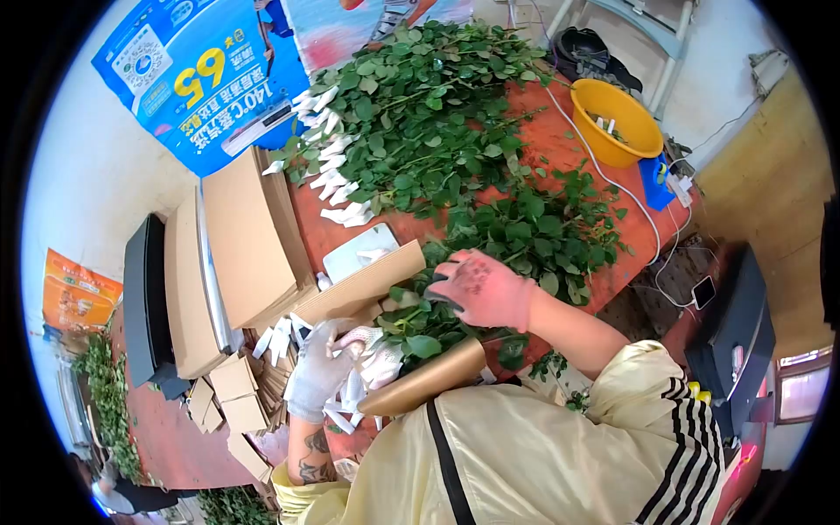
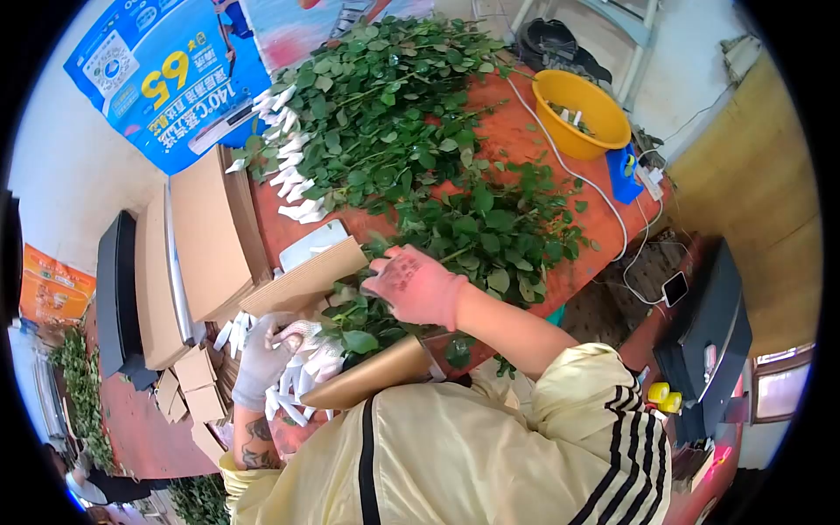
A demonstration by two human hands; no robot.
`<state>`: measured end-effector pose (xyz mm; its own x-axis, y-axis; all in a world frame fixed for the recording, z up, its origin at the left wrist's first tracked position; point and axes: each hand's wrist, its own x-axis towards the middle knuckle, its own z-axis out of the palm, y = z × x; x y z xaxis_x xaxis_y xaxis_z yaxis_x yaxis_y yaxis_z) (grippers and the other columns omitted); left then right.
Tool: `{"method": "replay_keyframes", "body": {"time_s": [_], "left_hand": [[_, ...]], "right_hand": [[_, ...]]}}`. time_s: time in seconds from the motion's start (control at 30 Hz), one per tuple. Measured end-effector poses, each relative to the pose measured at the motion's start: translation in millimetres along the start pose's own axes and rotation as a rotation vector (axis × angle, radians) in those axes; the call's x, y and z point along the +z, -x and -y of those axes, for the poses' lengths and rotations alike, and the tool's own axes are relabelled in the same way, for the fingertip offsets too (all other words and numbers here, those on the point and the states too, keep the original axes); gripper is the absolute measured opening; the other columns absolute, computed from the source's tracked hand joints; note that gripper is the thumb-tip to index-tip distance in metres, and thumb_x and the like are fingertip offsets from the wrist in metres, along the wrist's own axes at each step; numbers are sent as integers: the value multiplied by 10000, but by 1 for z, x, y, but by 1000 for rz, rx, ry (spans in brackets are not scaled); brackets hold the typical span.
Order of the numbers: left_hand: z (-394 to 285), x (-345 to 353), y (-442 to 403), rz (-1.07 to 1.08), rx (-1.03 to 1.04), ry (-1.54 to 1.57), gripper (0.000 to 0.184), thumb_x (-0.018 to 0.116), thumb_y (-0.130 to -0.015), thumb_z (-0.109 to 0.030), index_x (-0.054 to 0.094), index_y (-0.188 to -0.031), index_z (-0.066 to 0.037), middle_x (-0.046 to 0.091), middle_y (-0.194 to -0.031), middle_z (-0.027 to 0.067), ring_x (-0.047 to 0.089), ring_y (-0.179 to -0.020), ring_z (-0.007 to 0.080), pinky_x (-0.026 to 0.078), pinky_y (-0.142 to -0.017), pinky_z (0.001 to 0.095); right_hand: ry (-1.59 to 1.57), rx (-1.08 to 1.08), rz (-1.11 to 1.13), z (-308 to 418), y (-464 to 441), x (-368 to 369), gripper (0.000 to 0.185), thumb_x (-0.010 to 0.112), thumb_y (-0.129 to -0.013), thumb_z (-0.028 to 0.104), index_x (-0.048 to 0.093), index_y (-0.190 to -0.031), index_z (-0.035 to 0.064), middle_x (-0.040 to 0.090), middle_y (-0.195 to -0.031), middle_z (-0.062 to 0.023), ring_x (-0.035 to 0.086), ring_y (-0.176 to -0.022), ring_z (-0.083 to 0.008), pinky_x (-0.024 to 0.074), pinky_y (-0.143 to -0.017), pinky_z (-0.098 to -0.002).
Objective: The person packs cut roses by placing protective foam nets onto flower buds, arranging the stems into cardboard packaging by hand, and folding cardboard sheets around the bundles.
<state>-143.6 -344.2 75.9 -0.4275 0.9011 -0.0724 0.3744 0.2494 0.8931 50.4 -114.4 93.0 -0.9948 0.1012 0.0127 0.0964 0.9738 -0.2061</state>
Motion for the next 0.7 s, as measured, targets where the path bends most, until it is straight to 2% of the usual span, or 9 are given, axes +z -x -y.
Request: {"method": "replay_keyframes", "body": {"time_s": [0.17, 0.23, 0.3, 0.37, 0.4, 0.43, 0.47, 0.5, 0.7], "left_hand": [[-5, -4, 7, -73, 140, -70, 294, 570, -801, -32, 562, -1092, 14, 578, -1013, 126, 571, -970, 214, 460, -845, 293], [-6, 1, 12, -157, -16, 82, 322, 546, -818, -47, 543, -1131, 26, 588, -1029, 118, 570, -965, 203, 455, -861, 304], [16, 9, 16, -139, 40, 385, 526, 618, -818, -166, 430, -1257, 56, 526, -1212, 126, 534, -1080, 209, 438, -927, 311], [34, 21, 19, -26, 54, 344, 737, 711, -767, -300, 364, -1324, 36, 502, -1242, 134, 522, -1116, 235, 424, -964, 340], [40, 32, 25, -44, 61, 168, 690, 703, -742, -272, 414, -1293, 28, 505, -1240, 166, 502, -1144, 269, 419, -960, 373], [38, 39, 27, -75, 66, -11, 647, 695, -717, -244, 465, -1261, 20, 508, -1238, 198, 483, -1172, 302, 415, -955, 405], [35, 36, 24, 29, 195, -538, 672, 721, -679, -310, 496, -1228, 4, 483, -1264, 220, 420, -1219, 365, 350, -1006, 454], [49, 38, 19, 102, 238, -548, 640, 731, -655, -320, 536, -1176, -2, 487, -1254, 217, 400, -1205, 406, 307, -1023, 486], [38, 39, 14, 47, 120, -517, 509, 721, -682, -276, 578, -1082, 5, 571, -1099, 213, 516, -1039, 392, 394, -911, 468]], "right_hand": [[166, -60, 27, -16, -13, 41, 372, 574, -766, 214, 570, -1134, 163, 588, -1008, -69, 537, -1033, -292, 381, -926, -373], [195, 7, 128, -3, -17, 15, 289, 516, -804, 217, 593, -1081, 185, 597, -993, -64, 550, -1012, -261, 389, -898, -348], [243, 64, 261, 3, -18, -6, 246, 456, -835, 200, 608, -1029, 190, 609, -979, -61, 575, -961, -208, 419, -813, -352], [286, 110, 171, 5, -8, -28, 210, 446, -837, 203, 598, -981, 182, 594, -939, -56, 571, -952, -202, 427, -782, -341], [303, 153, 174, 2, -2, -35, 210, 446, -837, 203, 598, -981, 182, 594, -939, -56, 571, -952, -202, 427, -782, -341], [387, 159, -24, 1, 4, -41, 175, 452, -830, 203, 585, -940, 178, 577, -906, -50, 567, -922, -201, 425, -765, -340], [471, 154, -223, 0, 7, -47, 142, 457, -823, 204, 572, -900, 173, 561, -872, -43, 563, -892, -199, 422, -748, -339], [485, 173, -222, -3, 9, -57, 142, 457, -823, 204, 572, -900, 173, 561, -872, -43, 563, -892, -199, 422, -748, -339], [671, 342, -332, -39, 25, -164, 191, 569, -695, 161, 574, -885, 164, 542, -803, -42, 558, -789, -235, 448, -703, -379]]}}
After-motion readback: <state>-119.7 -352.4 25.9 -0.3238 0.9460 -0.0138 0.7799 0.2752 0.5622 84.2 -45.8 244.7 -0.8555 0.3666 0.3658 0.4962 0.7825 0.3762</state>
